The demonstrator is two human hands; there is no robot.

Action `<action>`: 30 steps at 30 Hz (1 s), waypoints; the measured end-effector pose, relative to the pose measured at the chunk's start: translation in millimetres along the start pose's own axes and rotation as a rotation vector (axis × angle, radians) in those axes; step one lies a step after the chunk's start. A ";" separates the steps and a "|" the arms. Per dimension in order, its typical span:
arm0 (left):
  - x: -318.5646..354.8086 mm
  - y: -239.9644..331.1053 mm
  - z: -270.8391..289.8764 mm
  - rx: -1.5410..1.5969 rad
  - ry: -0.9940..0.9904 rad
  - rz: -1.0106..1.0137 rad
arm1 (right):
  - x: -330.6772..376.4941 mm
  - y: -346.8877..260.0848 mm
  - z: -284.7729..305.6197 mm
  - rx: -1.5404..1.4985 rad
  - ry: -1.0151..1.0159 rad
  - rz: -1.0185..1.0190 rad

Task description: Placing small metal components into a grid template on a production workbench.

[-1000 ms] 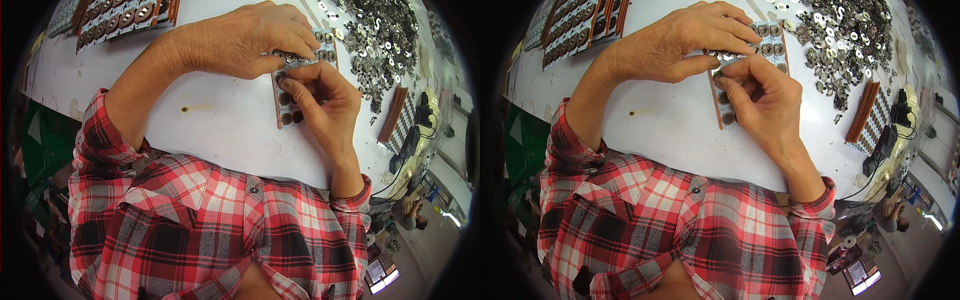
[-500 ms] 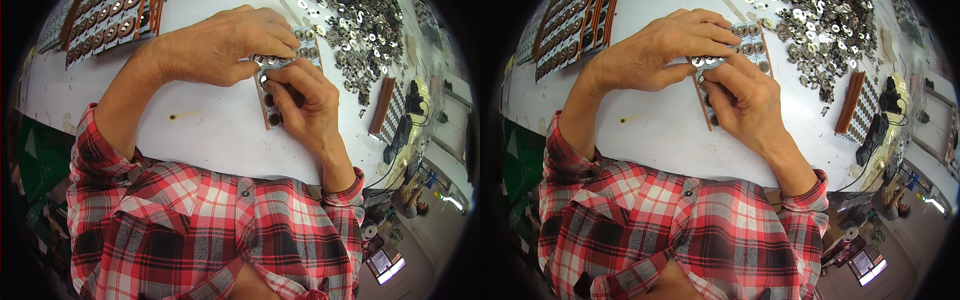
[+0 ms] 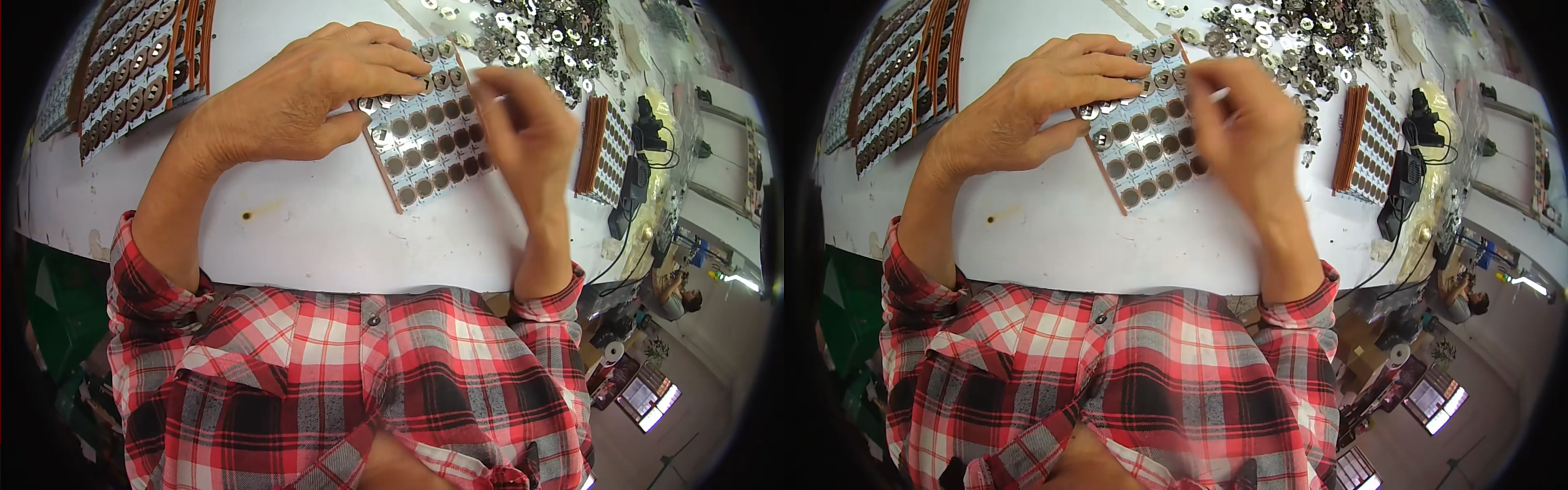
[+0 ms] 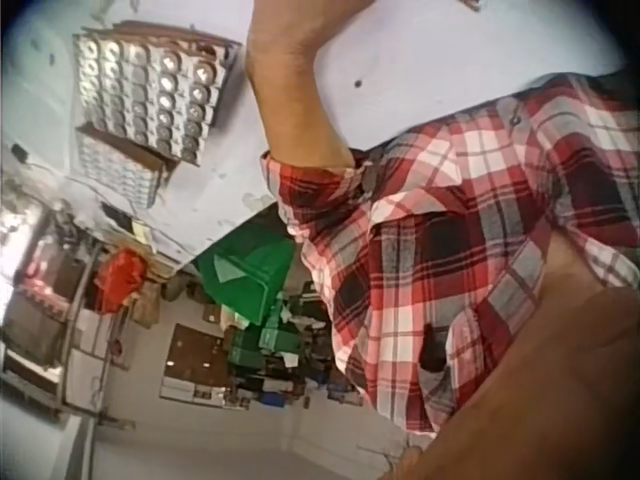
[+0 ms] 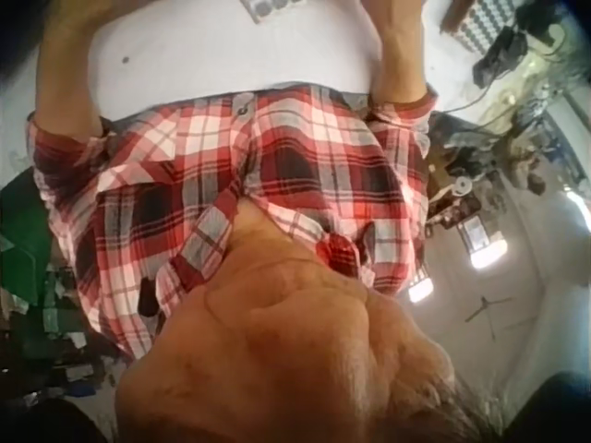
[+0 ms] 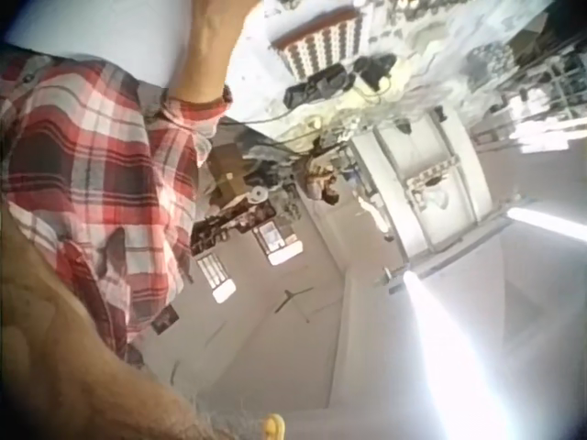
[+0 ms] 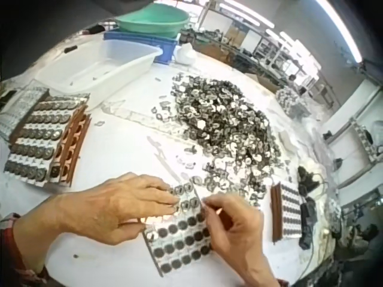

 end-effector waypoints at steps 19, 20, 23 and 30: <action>-4.1 3.9 3.1 0.004 -0.033 0.013 | -15.2 47.4 25.3 0.107 -0.109 -0.247; -3.8 4.1 3.0 0.009 -0.033 0.019 | -15.5 45.7 24.8 0.059 -0.083 -0.300; -3.8 2.0 1.4 0.000 -0.021 0.006 | -15.7 43.3 20.1 0.073 -0.077 -0.147; -4.8 3.4 1.8 -0.007 -0.019 0.006 | -14.5 40.9 19.2 0.062 -0.137 -0.238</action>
Point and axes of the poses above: each hand's wrist, its own x-axis away from the middle knuckle, its own z-axis out of the back of the hand, y = z × x, the point moved 1 cm from there along -x, towards the middle knuckle, and after that the axes turned 9 degrees about x, right-handed, at the moved point
